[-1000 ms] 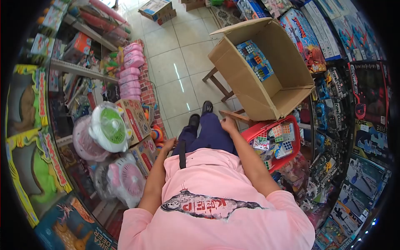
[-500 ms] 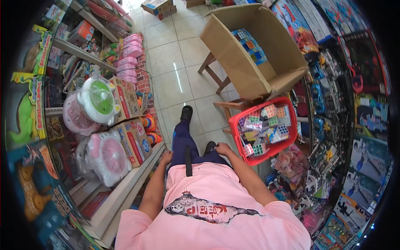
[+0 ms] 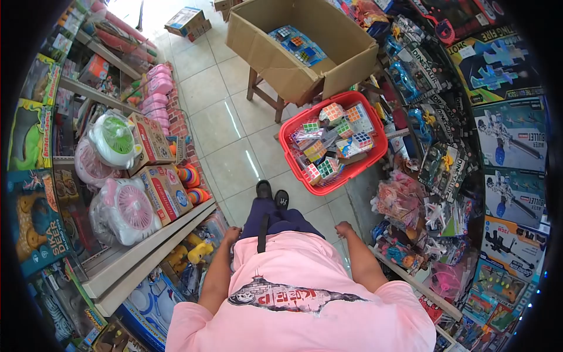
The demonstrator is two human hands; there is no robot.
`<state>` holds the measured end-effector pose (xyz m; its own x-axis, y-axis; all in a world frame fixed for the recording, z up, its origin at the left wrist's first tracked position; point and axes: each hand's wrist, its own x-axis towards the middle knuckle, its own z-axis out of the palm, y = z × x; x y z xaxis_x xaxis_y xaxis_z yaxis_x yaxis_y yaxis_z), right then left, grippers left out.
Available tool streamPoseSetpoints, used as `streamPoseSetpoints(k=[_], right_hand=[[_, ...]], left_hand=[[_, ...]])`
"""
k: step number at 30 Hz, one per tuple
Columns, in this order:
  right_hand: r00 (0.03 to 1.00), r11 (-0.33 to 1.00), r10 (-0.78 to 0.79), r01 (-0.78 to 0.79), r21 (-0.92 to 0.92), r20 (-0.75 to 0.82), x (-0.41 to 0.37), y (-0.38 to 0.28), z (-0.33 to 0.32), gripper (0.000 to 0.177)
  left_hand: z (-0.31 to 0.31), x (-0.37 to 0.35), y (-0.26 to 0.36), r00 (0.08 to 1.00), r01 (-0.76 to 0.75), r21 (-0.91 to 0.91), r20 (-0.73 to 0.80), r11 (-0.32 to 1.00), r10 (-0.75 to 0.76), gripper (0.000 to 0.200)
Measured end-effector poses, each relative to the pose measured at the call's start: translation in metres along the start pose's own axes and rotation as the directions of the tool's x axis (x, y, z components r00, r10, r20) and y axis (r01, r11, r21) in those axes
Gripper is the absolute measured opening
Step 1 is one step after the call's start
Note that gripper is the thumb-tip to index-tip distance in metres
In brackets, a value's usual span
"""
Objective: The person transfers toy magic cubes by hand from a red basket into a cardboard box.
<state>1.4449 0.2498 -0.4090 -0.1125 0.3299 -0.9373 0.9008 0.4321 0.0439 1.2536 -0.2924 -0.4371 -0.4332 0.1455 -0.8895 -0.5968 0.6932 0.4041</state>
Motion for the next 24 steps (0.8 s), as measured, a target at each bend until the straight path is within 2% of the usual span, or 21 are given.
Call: streamPoseSetpoints(k=[2,3,5,7,8,9,11,13,15,17,20,21,23,24], right_hand=[[0.996,0.995,0.090,-0.090,0.045,0.004,-0.004,0.024,-0.008,0.032],[0.996,0.984,0.083,-0.078,0.162,-0.026,-0.015,0.025,-0.017,0.032],[0.993,0.916,0.074,-0.033,0.399,-0.088,-0.041,0.016,-0.026,0.031],[0.968,0.950,-0.114,0.172,0.260,-0.223,-0.008,0.026,-0.038,0.027],[0.926,0.908,-0.152,0.269,0.321,-0.346,-0.006,0.027,-0.047,0.027],[0.865,0.854,-0.178,0.373,0.363,-0.469,0.000,0.020,-0.062,0.026],[0.688,0.748,-0.072,0.516,0.417,-0.722,-0.072,-0.040,-0.110,0.020],[0.380,0.633,-0.044,0.726,0.268,-0.924,-0.064,-0.060,-0.150,0.017],[0.156,0.422,-0.063,0.899,0.115,-0.986,-0.116,-0.106,-0.198,0.016],[0.097,0.456,-0.209,0.890,-0.009,-0.973,-0.167,-0.141,-0.241,0.014],[0.049,0.465,-0.556,0.846,-0.261,-0.830,-0.199,-0.167,-0.295,0.016],[0.149,0.481,-0.645,0.841,-0.247,-0.749,-0.195,-0.169,-0.307,0.020],[0.341,0.519,-0.777,0.823,-0.230,-0.529,-0.187,-0.170,-0.330,0.027],[0.381,0.549,-0.806,0.768,-0.329,-0.453,-0.195,-0.174,-0.339,0.032]], left_hand=[[-0.006,0.012,-0.002,0.988,0.150,-0.118,0.060,0.982,-0.144,0.041],[-0.005,0.018,-0.004,0.972,0.227,-0.181,0.100,0.957,-0.212,0.041],[-0.012,0.033,0.005,0.986,0.164,-0.212,0.063,0.963,-0.154,0.040],[-0.016,0.042,0.014,0.993,0.114,-0.248,0.007,0.962,-0.116,0.039],[-0.018,0.047,0.015,0.995,0.097,-0.239,0.009,0.966,-0.097,0.039],[-0.020,0.058,0.020,0.997,0.074,-0.232,0.008,0.970,-0.075,0.040],[-0.023,0.071,0.044,1.000,-0.011,-0.229,-0.022,0.973,0.006,0.040],[-0.028,0.056,0.092,0.990,-0.131,-0.241,-0.080,0.962,0.114,0.037],[-0.035,0.057,0.130,0.960,-0.275,-0.296,-0.135,0.915,0.246,0.038],[-0.040,0.038,0.189,0.921,-0.368,-0.350,-0.263,0.862,0.286,0.038],[-0.037,-0.008,0.287,0.785,-0.593,-0.255,-0.396,0.764,0.477,0.041],[-0.029,-0.032,0.325,0.713,-0.671,-0.216,-0.450,0.710,0.537,0.041],[-0.007,-0.078,0.389,0.645,-0.738,-0.186,-0.475,0.649,0.598,0.036],[0.010,-0.098,0.415,0.611,-0.768,-0.170,-0.485,0.618,0.626,0.033]])
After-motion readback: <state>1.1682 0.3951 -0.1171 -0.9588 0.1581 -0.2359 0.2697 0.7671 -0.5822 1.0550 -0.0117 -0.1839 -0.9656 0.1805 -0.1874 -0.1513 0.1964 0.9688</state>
